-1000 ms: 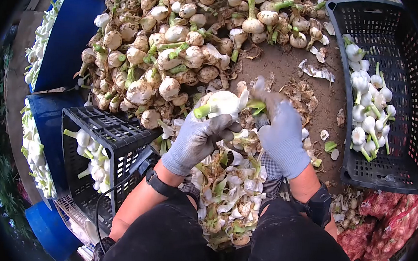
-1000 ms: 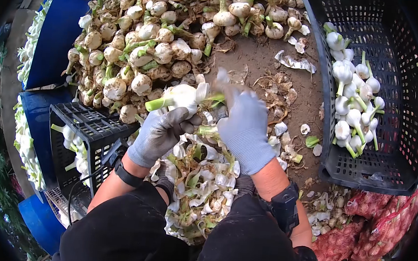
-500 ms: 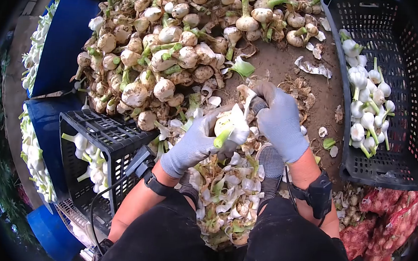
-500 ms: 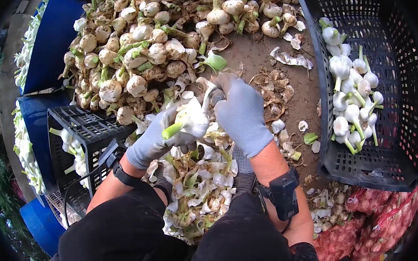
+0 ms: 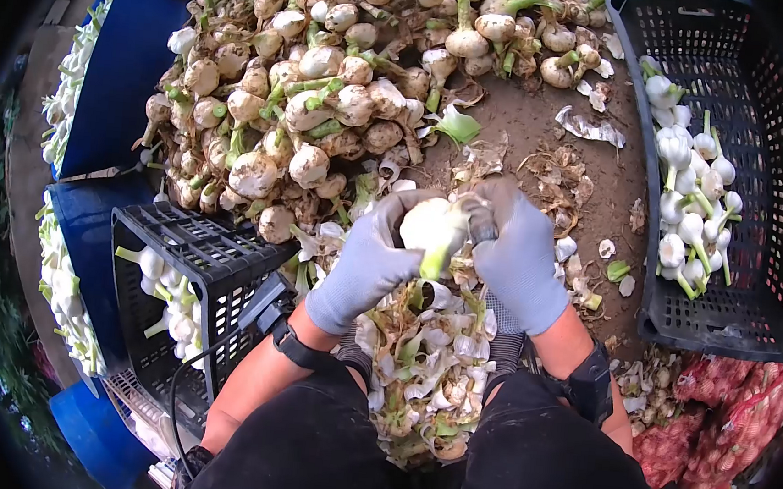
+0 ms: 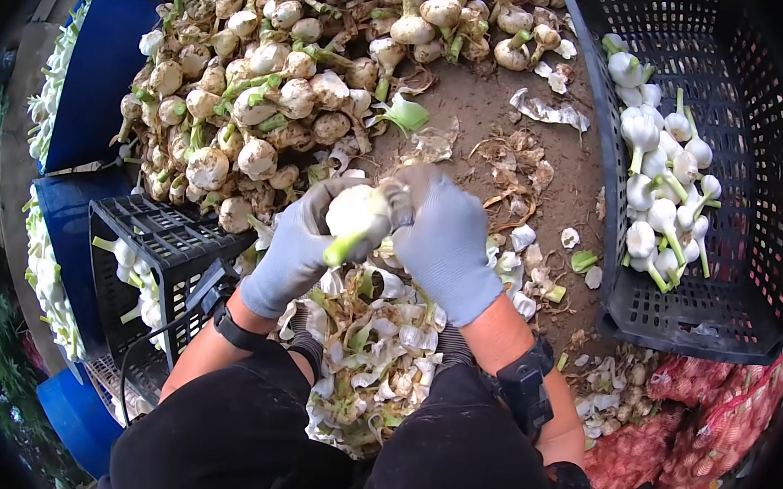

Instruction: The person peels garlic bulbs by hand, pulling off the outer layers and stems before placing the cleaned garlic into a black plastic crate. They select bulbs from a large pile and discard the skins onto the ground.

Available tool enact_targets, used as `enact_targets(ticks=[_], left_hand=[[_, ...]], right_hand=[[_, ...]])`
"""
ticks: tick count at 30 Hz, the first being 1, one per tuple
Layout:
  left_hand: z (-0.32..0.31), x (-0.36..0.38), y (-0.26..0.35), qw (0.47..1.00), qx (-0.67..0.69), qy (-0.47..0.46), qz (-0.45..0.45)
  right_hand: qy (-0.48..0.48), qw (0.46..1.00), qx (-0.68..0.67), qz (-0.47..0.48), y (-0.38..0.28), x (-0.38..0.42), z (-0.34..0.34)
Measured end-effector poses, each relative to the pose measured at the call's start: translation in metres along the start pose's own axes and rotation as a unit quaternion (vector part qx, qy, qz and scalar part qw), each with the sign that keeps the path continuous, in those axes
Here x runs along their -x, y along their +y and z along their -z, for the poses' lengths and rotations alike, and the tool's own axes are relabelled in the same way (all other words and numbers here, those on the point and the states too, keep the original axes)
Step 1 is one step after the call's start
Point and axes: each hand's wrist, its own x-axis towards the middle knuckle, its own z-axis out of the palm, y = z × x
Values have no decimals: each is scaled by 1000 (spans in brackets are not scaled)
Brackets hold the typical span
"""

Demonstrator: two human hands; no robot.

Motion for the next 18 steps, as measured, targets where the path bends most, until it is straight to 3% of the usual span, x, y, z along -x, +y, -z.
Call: enact_targets(ticks=[1,3,4,5,7,8,9,10,11,12,13,15,16,17,18], left_hand=[[0,4,1,997,-54,-59,19],[-12,7,6,992,-12,-123,39],[-6,2,7,988,-76,-126,34],[-5,0,3,992,32,-115,43],[-2,-2,0,995,19,-99,-11],[-2,-5,-4,994,27,-108,-14],[1,-7,-8,994,30,-107,-17],[23,1,-11,991,-87,-86,-61],[17,-8,-25,973,-185,-101,-91],[16,-9,-32,981,-157,-77,-87],[16,-7,-38,987,-122,-62,-87],[13,2,-27,996,38,-19,-81],[11,7,-20,984,-83,38,-155],[11,10,-13,983,-78,39,-159],[13,12,-3,995,20,29,-93]], right_hand=[[0,1000,1,-3,6,-7,0],[-9,989,137,-48,21,-24,3],[16,988,157,2,24,-23,5],[15,988,156,2,29,-19,7],[10,995,79,-64,43,-13,14],[-73,959,-197,-189,54,-8,17],[-82,905,-373,-188,31,-5,29],[-200,840,-430,-264,7,-4,37],[-219,862,-402,-220,1,-2,26],[-214,858,-412,-220,13,1,12],[-179,891,-346,-232,-11,-4,16],[-160,920,-297,-200,-8,-4,5],[-109,955,-245,-131,-9,-1,-2],[-56,979,-187,-60,-10,2,-5],[-72,981,-177,-32,-23,4,-4]])
